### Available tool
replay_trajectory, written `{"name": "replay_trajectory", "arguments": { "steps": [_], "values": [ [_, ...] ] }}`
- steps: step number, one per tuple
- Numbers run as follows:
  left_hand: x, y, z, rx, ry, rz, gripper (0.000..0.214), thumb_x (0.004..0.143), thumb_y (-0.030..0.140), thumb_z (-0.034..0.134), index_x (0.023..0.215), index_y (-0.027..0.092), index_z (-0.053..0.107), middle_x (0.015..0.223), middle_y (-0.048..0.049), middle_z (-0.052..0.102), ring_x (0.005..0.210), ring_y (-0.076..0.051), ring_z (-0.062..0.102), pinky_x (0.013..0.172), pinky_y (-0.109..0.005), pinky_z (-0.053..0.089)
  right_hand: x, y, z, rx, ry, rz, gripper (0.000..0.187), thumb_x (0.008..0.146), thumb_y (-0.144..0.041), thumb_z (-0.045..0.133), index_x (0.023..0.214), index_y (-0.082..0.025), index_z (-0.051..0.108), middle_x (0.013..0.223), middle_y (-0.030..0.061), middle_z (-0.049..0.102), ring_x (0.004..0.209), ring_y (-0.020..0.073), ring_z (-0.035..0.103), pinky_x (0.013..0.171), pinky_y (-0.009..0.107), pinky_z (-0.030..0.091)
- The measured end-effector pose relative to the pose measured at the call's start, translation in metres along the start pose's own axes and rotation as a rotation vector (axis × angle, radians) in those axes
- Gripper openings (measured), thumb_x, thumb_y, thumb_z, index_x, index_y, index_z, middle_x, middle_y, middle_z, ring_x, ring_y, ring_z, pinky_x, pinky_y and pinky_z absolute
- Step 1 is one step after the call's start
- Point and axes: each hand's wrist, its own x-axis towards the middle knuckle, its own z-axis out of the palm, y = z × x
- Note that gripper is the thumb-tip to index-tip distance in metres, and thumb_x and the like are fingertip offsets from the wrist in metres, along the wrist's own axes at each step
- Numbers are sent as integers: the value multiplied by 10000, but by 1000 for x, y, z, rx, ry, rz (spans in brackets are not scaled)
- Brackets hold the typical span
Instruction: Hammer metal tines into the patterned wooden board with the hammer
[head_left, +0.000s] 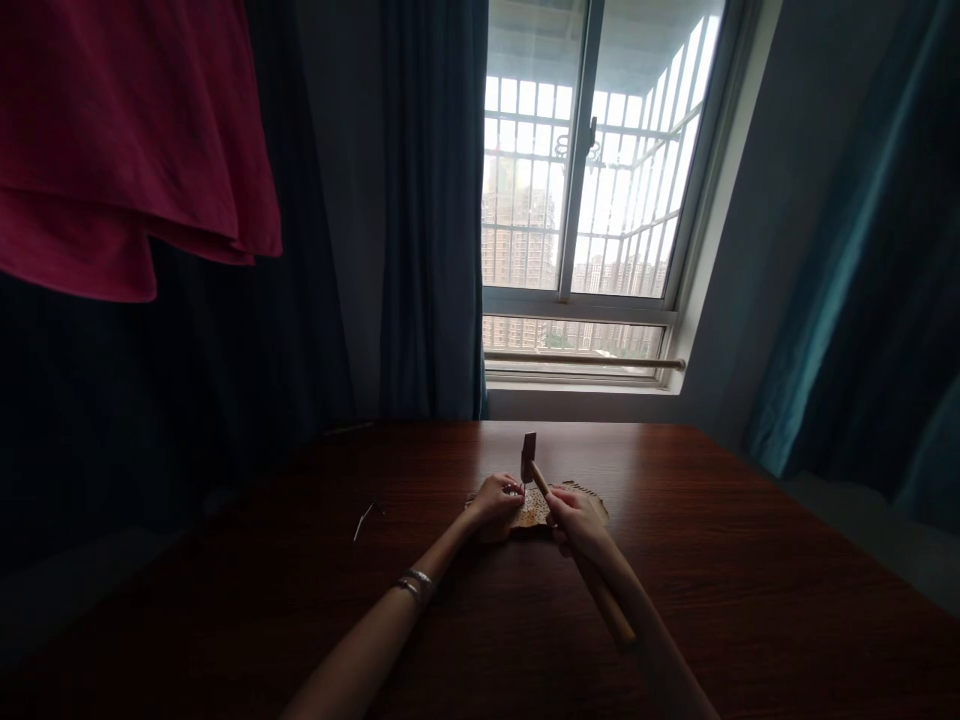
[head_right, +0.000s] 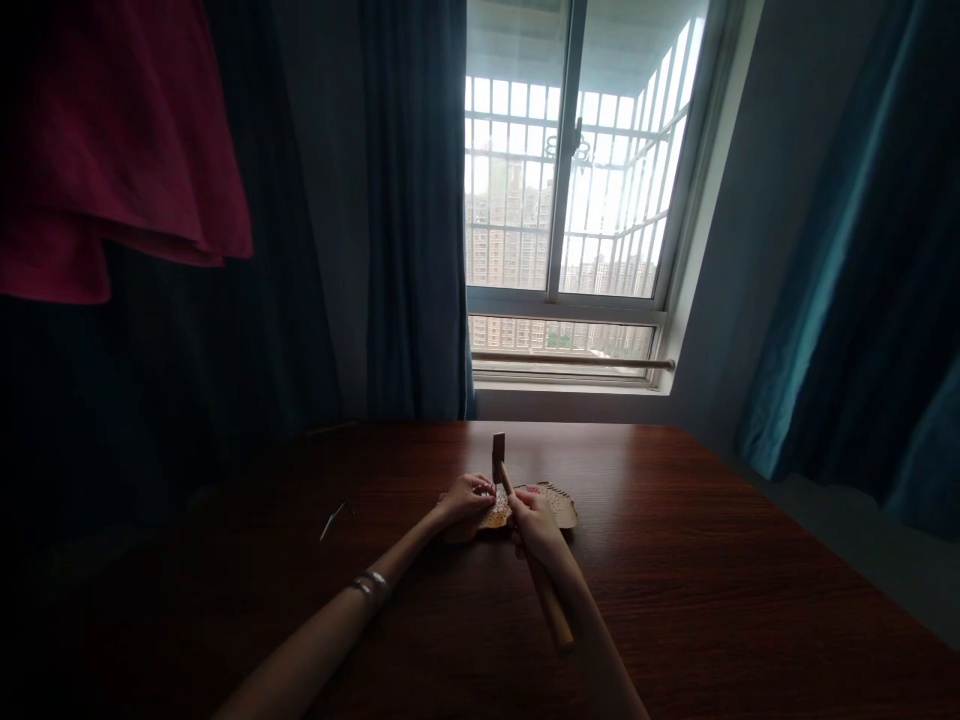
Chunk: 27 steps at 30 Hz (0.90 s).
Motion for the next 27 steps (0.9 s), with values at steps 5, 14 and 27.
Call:
{"name": "replay_trajectory", "arguments": {
  "steps": [5, 14, 27],
  "values": [
    [-1, 0, 0, -12, 1, 17, 208, 665, 291, 619, 771, 151, 731, 868, -46, 661, 784, -166, 605, 709, -227, 446, -5, -6, 0, 36, 21, -35, 286, 725, -458, 514, 787, -180, 502, 592, -57, 466, 318, 45, 386, 265, 177, 297],
    [1, -3, 1, 8, -4, 13, 194, 670, 283, 612, 762, 156, 726, 859, -38, 661, 782, -166, 605, 714, -226, 446, -2, -1, 0, 1, -7, -46, 301, 712, -479, 514, 755, -183, 488, 566, -62, 461, 313, 48, 380, 260, 176, 294],
    [-1, 2, 0, 9, 7, 7, 200, 662, 281, 612, 764, 158, 733, 861, -43, 663, 778, -164, 606, 710, -229, 447, -2, 4, -2, 28, -12, -44, 303, 711, -486, 513, 758, -189, 483, 563, -65, 461, 312, 45, 372, 254, 173, 285]
  ]
}}
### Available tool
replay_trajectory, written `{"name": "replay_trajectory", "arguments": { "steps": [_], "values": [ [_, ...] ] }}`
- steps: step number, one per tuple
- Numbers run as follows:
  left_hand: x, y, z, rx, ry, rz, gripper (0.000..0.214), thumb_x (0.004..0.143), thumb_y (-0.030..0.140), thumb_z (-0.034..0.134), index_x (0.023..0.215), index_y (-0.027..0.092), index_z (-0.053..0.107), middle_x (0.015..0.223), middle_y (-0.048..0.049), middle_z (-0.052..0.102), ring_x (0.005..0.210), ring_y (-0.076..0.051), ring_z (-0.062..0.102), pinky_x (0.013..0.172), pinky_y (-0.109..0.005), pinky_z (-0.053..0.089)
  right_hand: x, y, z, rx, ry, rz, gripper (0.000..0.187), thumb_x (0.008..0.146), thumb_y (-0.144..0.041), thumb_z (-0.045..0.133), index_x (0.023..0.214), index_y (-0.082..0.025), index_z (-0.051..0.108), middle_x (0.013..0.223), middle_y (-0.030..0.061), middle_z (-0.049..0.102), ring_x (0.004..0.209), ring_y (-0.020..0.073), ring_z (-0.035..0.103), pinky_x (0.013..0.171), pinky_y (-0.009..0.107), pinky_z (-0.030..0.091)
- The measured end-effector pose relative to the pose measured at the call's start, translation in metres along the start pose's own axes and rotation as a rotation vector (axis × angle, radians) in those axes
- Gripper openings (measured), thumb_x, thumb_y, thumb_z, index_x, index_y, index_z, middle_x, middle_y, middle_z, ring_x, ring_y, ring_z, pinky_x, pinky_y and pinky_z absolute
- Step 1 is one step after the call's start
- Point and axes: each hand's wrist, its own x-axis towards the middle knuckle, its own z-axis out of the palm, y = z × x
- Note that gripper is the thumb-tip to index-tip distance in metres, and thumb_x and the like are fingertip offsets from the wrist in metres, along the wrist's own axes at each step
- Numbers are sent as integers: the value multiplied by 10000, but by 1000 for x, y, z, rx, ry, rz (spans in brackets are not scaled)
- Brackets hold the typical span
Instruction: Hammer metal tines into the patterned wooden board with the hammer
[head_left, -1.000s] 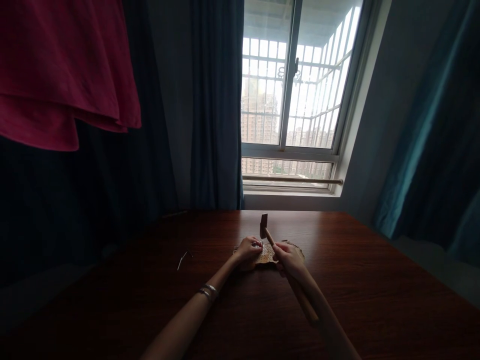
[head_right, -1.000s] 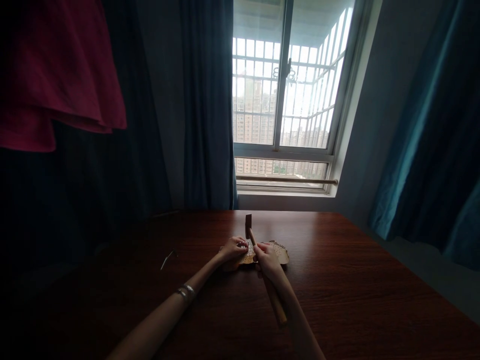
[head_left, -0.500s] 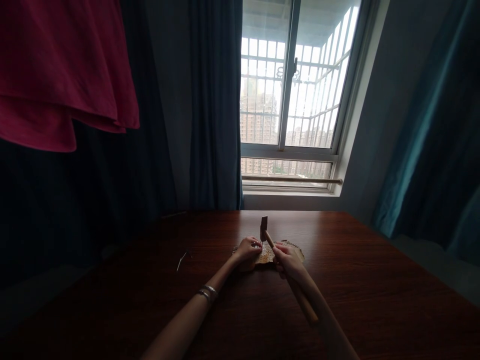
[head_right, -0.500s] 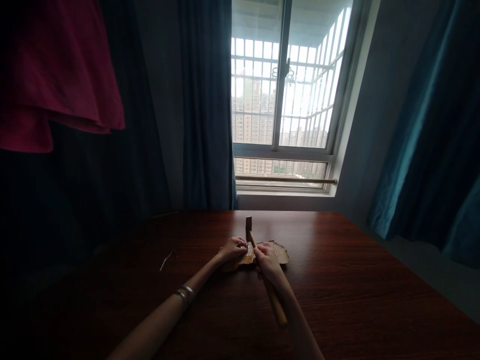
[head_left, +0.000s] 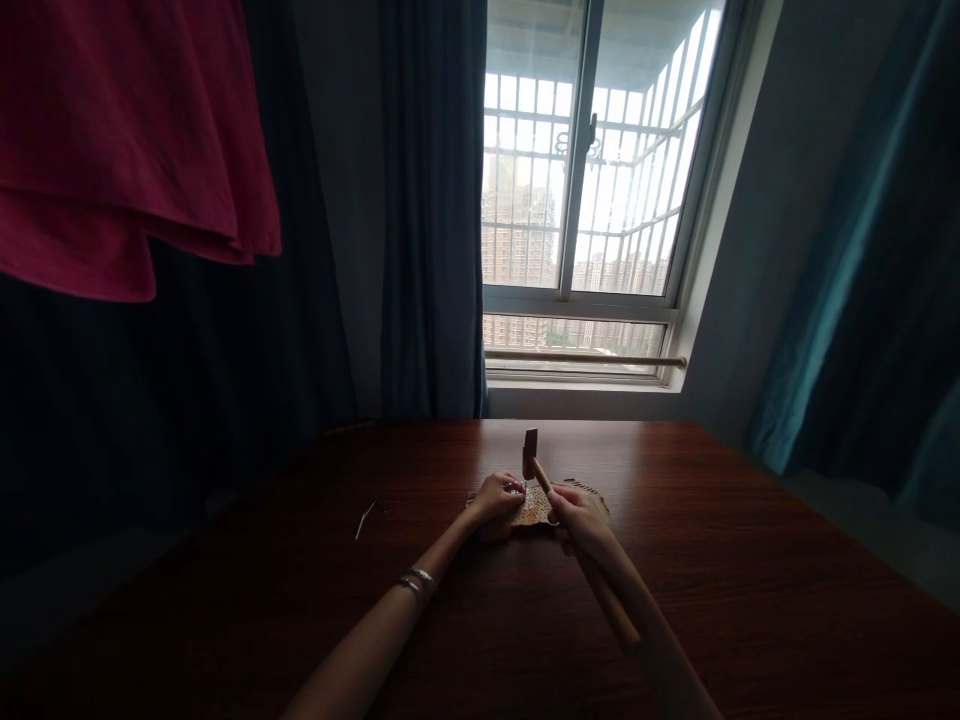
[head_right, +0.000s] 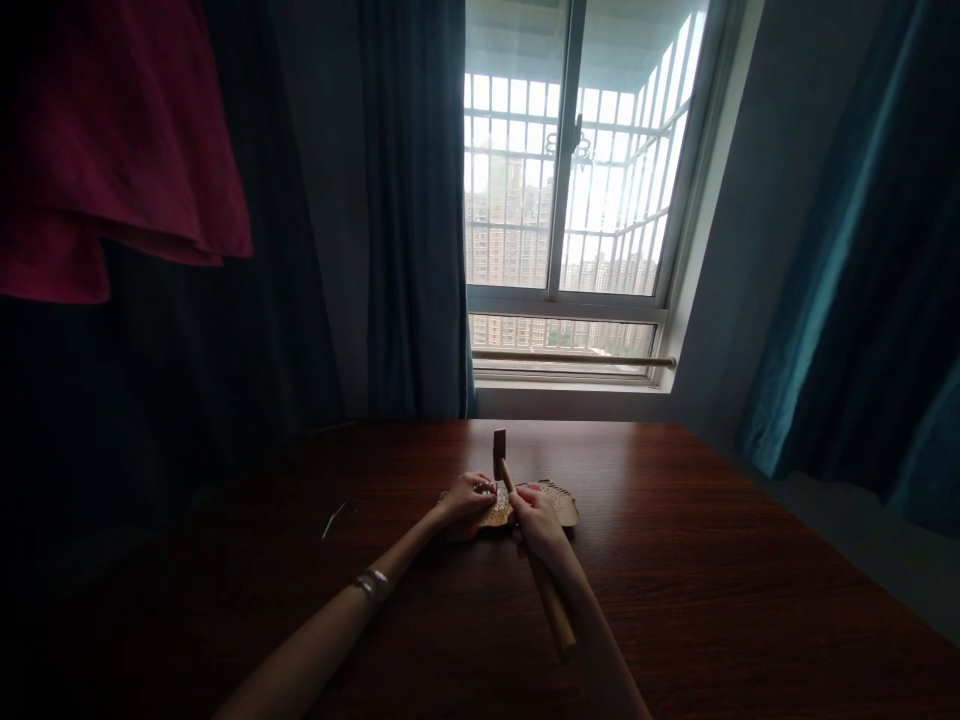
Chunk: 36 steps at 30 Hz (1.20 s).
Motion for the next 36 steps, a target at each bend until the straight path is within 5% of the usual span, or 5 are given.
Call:
{"name": "replay_trajectory", "arguments": {
  "steps": [36],
  "values": [
    [0, -1, 0, -8, -1, -10, 192, 675, 297, 620, 754, 156, 724, 881, -46, 664, 788, -163, 609, 719, -227, 449, -2, -9, 6, -6, 31, -38, 336, 717, -483, 514, 875, -188, 542, 594, -66, 470, 322, 39, 381, 274, 173, 289]
  ]
}}
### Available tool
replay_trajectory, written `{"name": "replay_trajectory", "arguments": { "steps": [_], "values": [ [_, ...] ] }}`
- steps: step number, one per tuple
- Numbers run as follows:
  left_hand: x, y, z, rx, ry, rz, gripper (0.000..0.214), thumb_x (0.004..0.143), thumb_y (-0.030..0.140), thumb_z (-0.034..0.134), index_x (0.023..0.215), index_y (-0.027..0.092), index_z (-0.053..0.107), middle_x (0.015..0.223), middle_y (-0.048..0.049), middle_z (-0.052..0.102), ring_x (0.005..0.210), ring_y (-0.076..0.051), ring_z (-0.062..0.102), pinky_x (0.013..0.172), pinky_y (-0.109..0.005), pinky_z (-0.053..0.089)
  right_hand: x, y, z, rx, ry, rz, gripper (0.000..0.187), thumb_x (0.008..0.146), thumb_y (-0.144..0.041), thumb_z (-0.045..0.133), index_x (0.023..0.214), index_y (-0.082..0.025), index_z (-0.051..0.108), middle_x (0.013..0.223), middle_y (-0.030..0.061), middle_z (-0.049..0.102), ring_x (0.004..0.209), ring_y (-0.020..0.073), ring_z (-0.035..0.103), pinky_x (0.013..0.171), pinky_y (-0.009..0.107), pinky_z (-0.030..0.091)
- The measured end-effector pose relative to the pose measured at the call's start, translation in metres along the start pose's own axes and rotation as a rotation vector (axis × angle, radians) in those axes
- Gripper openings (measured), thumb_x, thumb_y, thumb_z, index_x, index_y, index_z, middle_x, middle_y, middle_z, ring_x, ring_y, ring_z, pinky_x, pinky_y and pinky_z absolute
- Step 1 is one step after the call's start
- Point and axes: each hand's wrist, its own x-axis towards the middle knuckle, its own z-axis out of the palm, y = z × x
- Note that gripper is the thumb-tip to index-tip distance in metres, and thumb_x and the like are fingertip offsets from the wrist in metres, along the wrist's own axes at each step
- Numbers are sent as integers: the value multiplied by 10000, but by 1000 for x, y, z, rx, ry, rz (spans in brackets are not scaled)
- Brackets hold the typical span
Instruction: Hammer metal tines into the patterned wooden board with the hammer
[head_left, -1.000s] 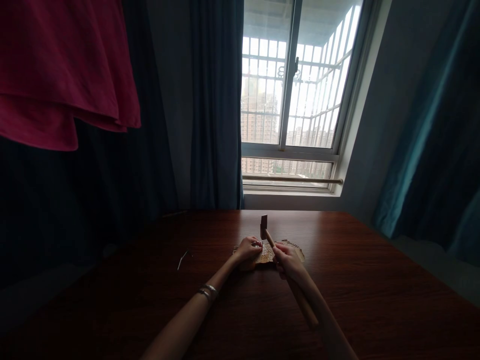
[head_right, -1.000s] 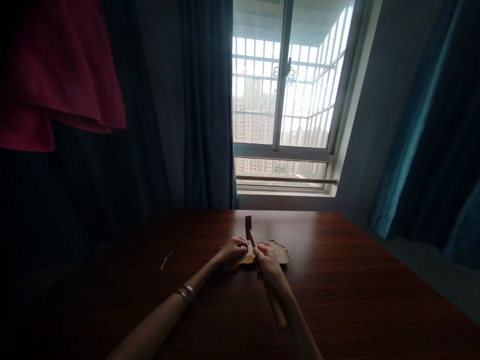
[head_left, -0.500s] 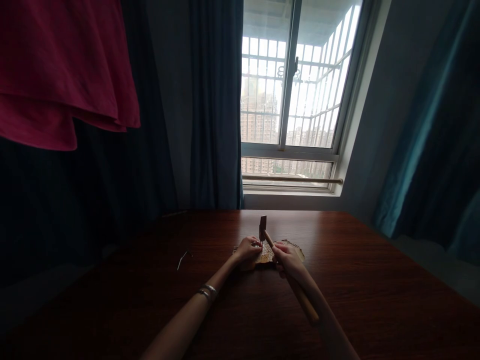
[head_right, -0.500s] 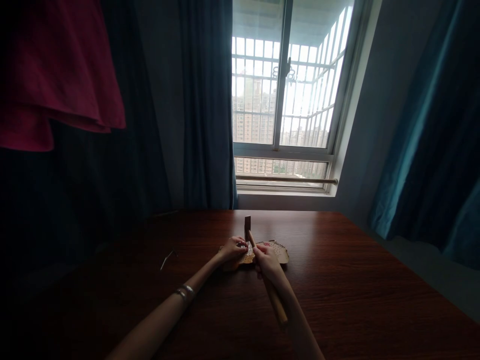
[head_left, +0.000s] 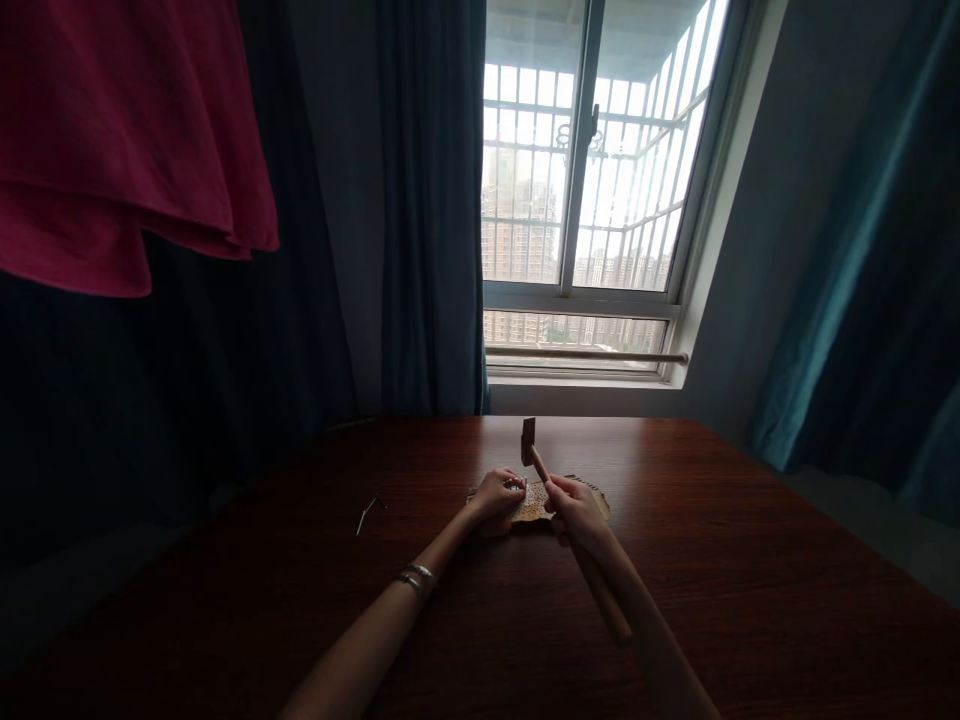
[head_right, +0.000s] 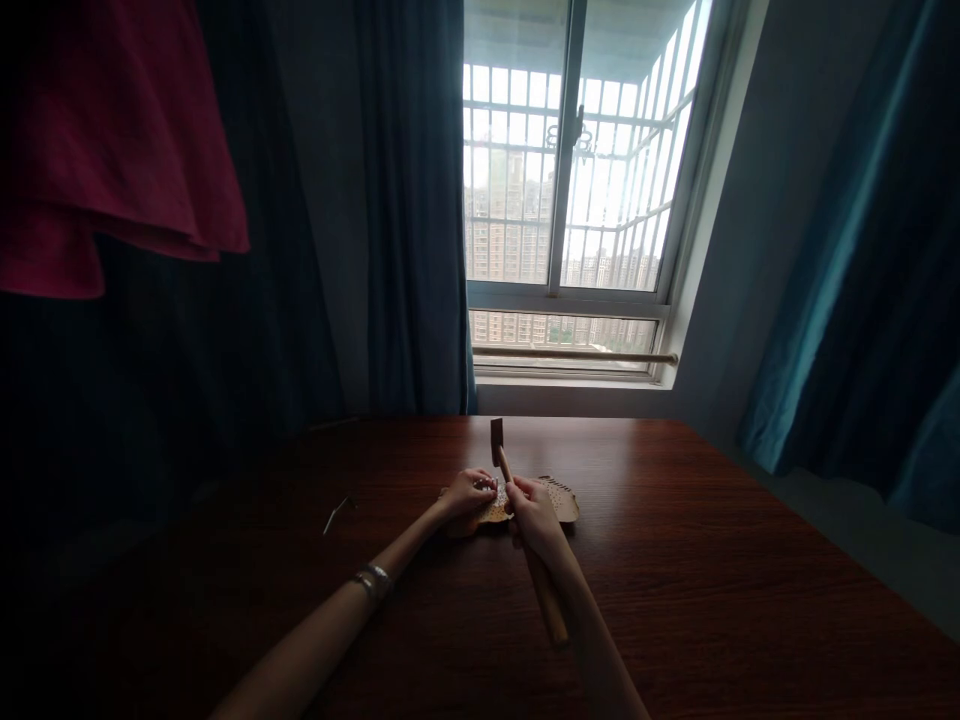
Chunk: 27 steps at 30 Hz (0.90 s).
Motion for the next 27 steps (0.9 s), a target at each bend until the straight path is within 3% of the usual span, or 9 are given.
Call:
{"name": "replay_trajectory", "arguments": {
  "steps": [6, 27],
  "values": [
    [0, 2, -1, 2, -9, -22, 185, 663, 282, 623, 759, 164, 728, 879, -42, 665, 798, -167, 608, 736, -235, 453, 1, 7, -1, 15, -17, 75, 305, 700, -483, 528, 769, -189, 490, 554, -69, 465, 319, 44, 371, 267, 174, 278],
    [0, 3, -1, -10, -15, -11, 189, 663, 292, 631, 757, 161, 730, 886, -48, 669, 808, -173, 608, 743, -238, 455, 2, 11, -2, 33, -43, 49, 288, 709, -470, 521, 763, -189, 487, 541, -69, 462, 312, 47, 365, 268, 171, 290]
  ]
}}
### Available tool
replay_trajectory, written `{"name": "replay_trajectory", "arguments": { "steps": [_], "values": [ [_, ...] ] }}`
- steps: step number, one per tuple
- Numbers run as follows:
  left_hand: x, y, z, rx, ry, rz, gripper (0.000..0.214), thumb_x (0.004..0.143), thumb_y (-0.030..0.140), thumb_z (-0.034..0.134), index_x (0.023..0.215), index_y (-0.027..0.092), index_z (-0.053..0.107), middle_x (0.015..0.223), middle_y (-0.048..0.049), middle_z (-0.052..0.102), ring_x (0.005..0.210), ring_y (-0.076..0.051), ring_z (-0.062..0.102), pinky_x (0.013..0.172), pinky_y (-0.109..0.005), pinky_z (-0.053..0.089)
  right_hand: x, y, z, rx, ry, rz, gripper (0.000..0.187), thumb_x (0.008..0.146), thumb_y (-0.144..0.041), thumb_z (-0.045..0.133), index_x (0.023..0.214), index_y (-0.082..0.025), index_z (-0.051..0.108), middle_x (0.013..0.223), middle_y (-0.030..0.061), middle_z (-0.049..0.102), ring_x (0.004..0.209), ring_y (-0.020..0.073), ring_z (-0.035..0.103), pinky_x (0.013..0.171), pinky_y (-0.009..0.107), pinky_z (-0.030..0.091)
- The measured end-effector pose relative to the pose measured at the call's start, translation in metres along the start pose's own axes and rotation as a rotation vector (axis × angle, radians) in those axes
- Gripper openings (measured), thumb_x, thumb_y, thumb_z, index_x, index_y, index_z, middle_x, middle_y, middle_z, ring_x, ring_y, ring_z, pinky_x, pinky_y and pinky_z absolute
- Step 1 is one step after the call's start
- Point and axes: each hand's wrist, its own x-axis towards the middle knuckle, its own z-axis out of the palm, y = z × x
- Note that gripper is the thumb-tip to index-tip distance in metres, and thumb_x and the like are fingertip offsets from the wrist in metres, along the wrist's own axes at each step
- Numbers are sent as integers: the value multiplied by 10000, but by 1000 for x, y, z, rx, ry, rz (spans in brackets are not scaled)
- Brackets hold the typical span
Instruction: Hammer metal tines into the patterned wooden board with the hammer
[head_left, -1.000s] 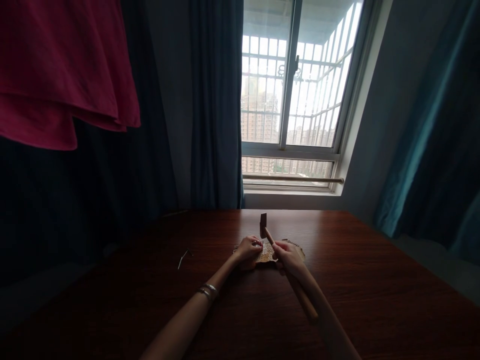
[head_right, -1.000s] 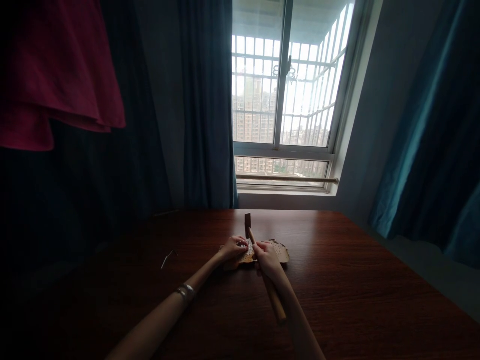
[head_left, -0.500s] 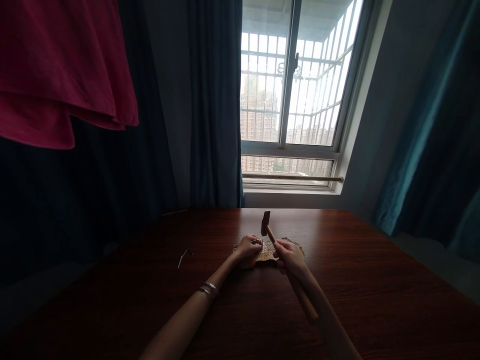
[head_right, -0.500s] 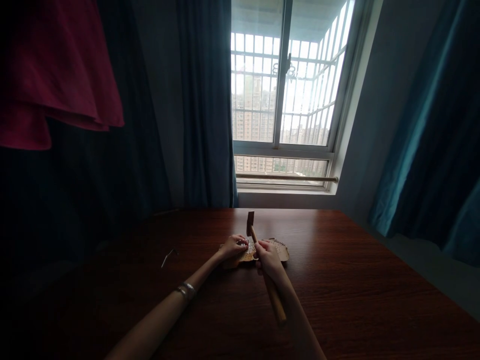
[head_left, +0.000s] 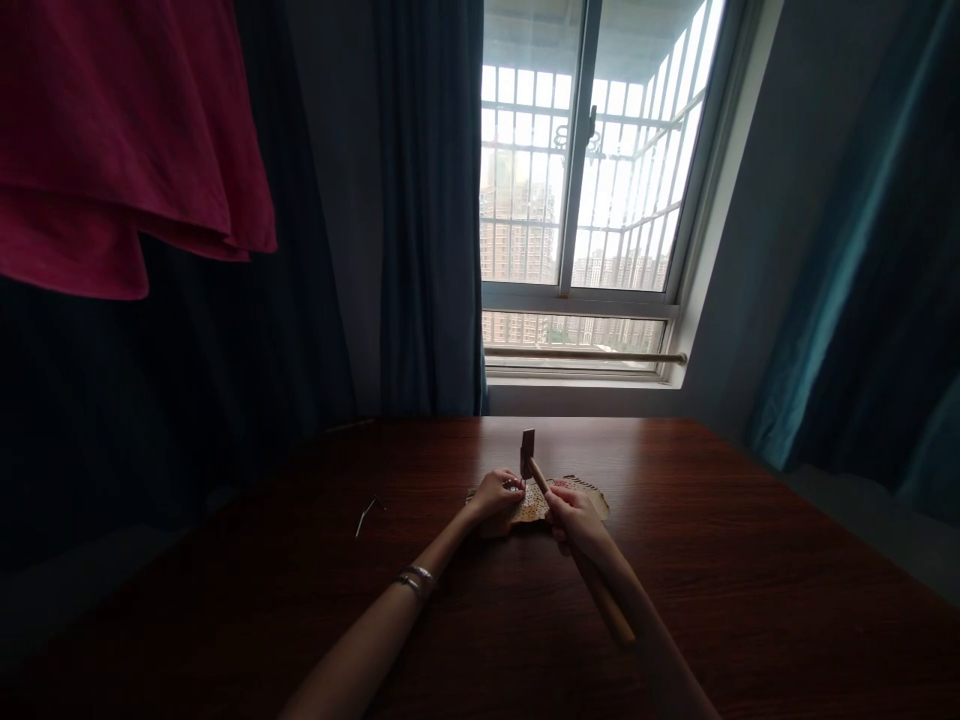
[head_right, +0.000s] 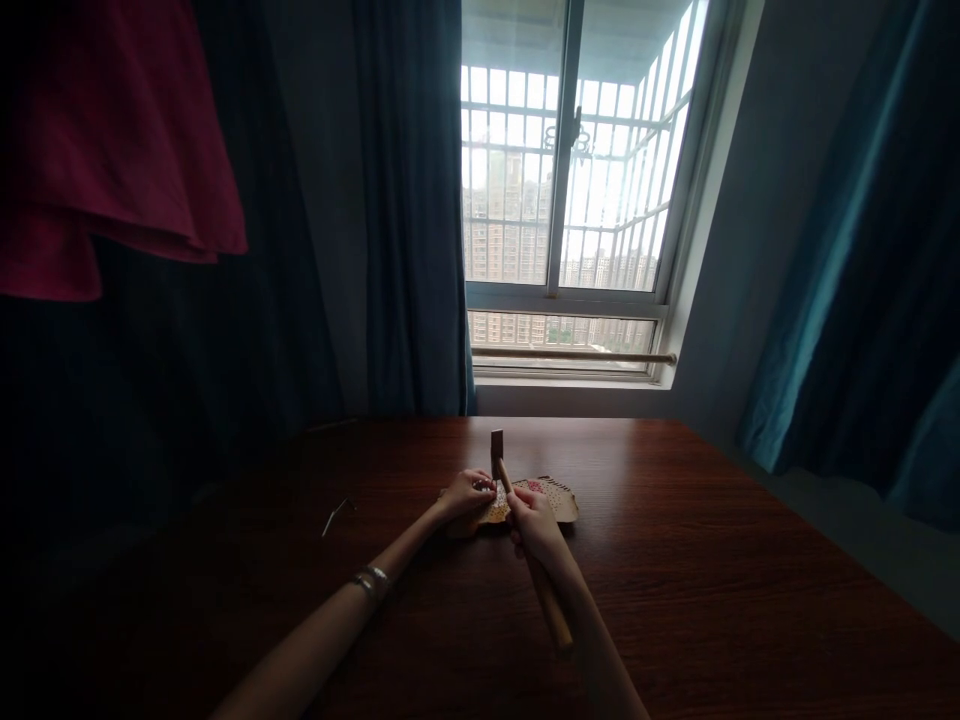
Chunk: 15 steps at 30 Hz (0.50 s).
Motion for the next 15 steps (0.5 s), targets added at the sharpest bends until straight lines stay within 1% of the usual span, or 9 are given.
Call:
{"name": "replay_trajectory", "arguments": {
  "steps": [6, 12, 15],
  "values": [
    [0, -3, 1, 2, 11, 14, 200, 676, 303, 620, 762, 157, 727, 884, -49, 664, 799, -169, 609, 730, -233, 453, -1, -4, 1, 10, 12, -49, 326, 704, -500, 523, 787, -186, 497, 572, -69, 463, 312, 36, 362, 261, 165, 281],
    [0, -3, 0, 8, 6, 17, 195, 672, 301, 627, 763, 161, 728, 871, -43, 662, 808, -172, 604, 742, -234, 448, 1, 3, 0, -3, 17, -15, 318, 700, -495, 523, 780, -188, 492, 540, -75, 454, 309, 45, 368, 252, 171, 285],
    [0, -2, 0, -7, 3, 14, 197, 673, 302, 625, 761, 158, 727, 869, -43, 660, 810, -174, 603, 734, -233, 449, 1, 1, -2, -5, 37, -35, 323, 699, -496, 530, 783, -186, 499, 567, -70, 466, 313, 39, 378, 257, 167, 286]
  ]
}}
